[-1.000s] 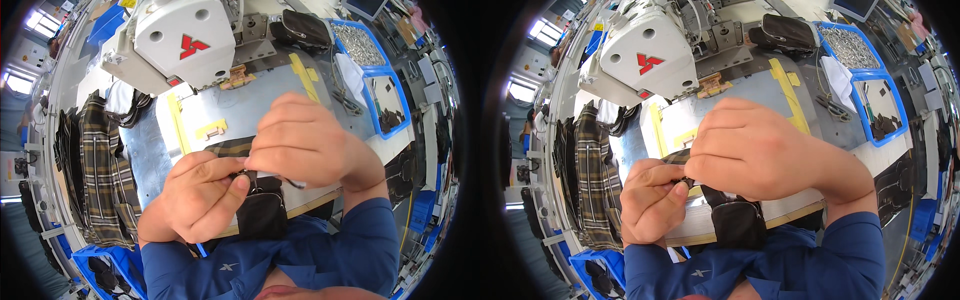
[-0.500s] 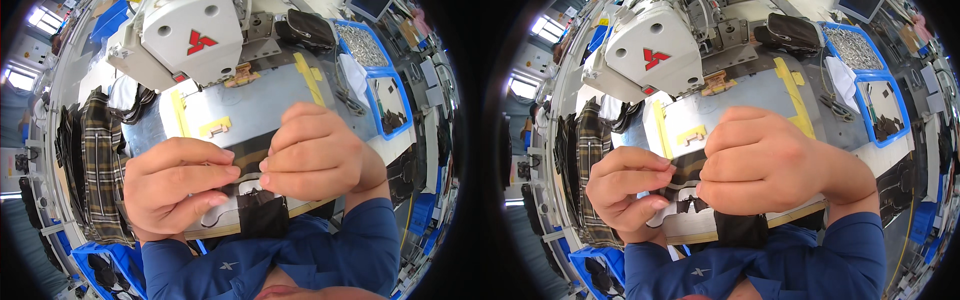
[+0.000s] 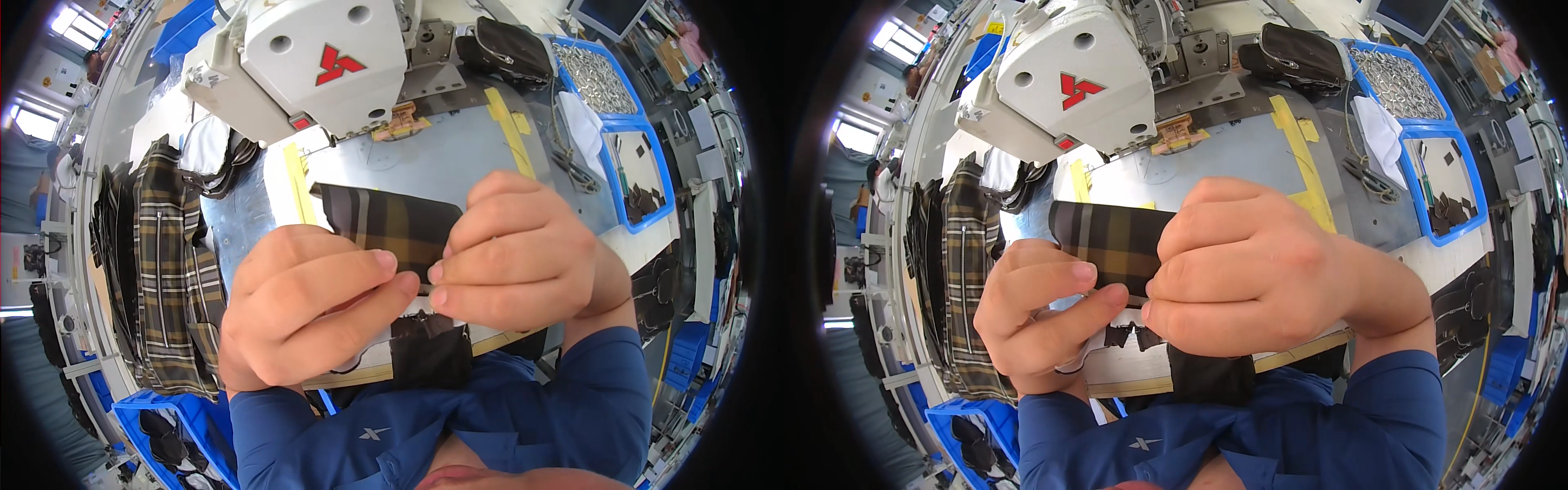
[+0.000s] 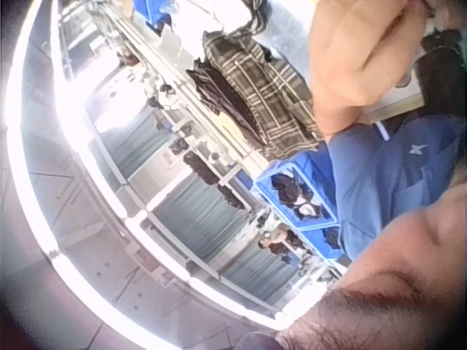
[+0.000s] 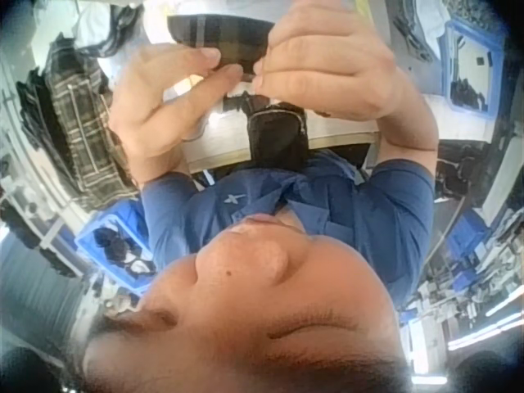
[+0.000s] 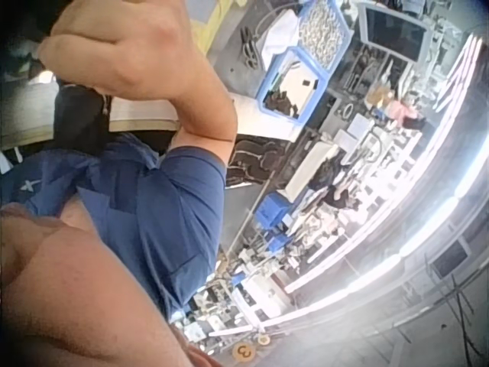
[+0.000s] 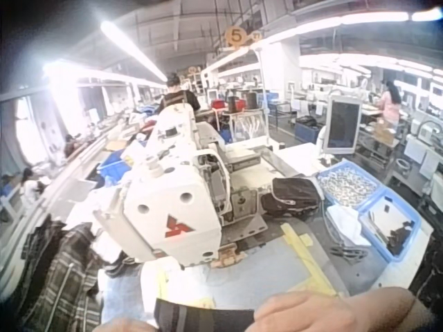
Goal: The person sews a zipper onto a black fabric pouch using a sewing machine. They align the zipper, guide the fabric under the needle, and stitch along the edge. The person then attaches a white fabric patch to the pouch and sews it in place. They repeat this process with a plaid fabric pouch, attaching a zipper and a white patch.
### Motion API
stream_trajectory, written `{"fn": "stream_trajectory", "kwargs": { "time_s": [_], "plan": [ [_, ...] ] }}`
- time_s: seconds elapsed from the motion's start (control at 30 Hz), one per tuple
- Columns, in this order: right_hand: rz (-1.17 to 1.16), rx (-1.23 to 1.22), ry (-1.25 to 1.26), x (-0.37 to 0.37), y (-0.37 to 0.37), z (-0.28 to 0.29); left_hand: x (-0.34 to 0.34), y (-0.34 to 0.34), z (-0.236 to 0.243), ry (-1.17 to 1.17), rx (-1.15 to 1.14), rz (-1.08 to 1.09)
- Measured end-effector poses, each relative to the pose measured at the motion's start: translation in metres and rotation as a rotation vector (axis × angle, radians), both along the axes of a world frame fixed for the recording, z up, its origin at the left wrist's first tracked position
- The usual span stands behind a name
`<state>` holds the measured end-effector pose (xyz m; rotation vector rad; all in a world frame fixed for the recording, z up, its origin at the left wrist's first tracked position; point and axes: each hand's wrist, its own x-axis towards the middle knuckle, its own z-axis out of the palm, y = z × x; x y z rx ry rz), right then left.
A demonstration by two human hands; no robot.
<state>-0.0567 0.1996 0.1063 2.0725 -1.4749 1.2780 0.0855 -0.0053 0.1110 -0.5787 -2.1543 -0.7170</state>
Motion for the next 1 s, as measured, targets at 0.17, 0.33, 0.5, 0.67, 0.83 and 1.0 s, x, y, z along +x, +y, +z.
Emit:
{"fn": "stream_trajectory", "kwargs": {
  "time_s": [0.17,0.33,0.5,0.67,0.83,1.0],
  "plan": [
    [-0.003,-0.008,-0.013,0.002,0.0,-0.001,-0.004,-0.003,-0.005,0.077,-0.053,-0.021],
    [0.014,0.006,-0.031,0.001,0.001,0.001,-0.002,-0.007,0.002,-0.07,0.035,-0.178],
    [0.032,-0.019,-0.083,0.0,0.001,-0.003,-0.01,0.001,-0.004,-0.039,0.077,-0.191],
    [0.03,0.037,-0.246,0.0,0.001,-0.006,-0.017,-0.009,-0.011,-0.25,0.239,-0.37],
    [-0.186,0.257,-0.544,-0.001,0.004,0.004,-0.024,-0.013,-0.03,-0.641,0.932,-0.541],
    [-0.203,0.251,-0.71,-0.008,-0.003,-0.011,-0.027,-0.004,-0.039,-0.59,0.853,-0.407]
  ]
}}
